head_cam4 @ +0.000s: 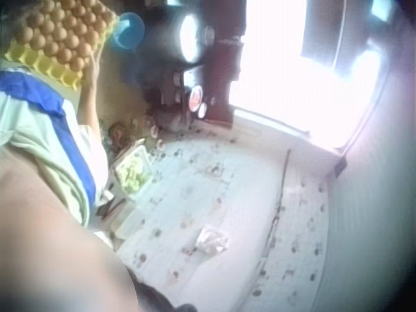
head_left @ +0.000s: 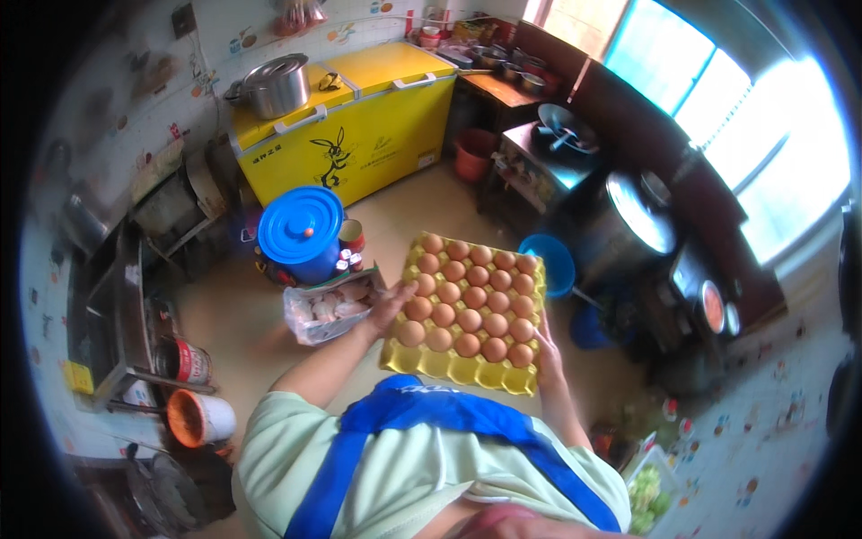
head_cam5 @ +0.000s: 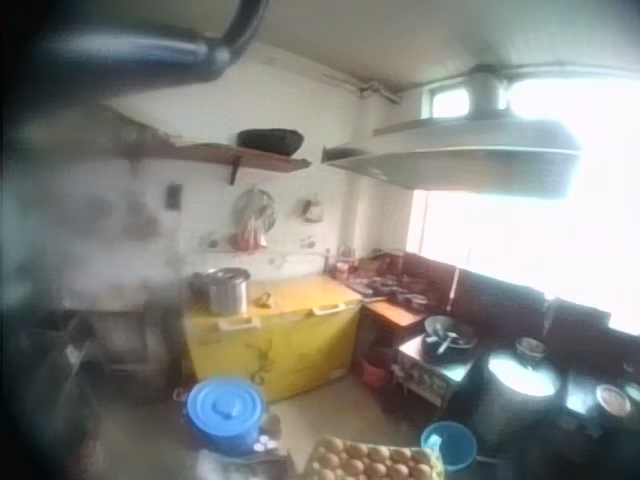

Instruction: The person retrieves a tray of eggs from under a table, places it on a yellow counter, and cracks several eggs into a small white bowl. They then move the empty egg tray and handle a plastic bag containing raw chicken pieces.

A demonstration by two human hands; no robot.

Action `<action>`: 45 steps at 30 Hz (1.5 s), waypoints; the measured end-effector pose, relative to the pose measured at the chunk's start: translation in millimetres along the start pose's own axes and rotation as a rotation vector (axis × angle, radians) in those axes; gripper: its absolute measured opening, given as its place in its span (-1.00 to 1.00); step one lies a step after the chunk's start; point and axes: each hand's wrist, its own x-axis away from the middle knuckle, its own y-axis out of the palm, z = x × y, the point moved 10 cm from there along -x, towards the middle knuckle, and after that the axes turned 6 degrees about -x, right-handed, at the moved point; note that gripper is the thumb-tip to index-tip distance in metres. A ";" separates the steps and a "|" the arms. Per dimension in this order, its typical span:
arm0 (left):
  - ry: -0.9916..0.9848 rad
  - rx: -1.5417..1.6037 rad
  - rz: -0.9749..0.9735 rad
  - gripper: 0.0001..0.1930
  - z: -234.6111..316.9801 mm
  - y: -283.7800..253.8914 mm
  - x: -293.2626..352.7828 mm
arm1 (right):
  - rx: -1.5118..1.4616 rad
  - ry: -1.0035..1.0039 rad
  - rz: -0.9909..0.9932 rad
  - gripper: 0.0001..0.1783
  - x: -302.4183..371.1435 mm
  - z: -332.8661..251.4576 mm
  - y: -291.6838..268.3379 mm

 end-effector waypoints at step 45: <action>0.141 -0.002 0.314 -0.37 238.7 -495.0 -1018.4 | 0.364 0.113 -0.137 -0.31 -1183.4 -217.4 267.5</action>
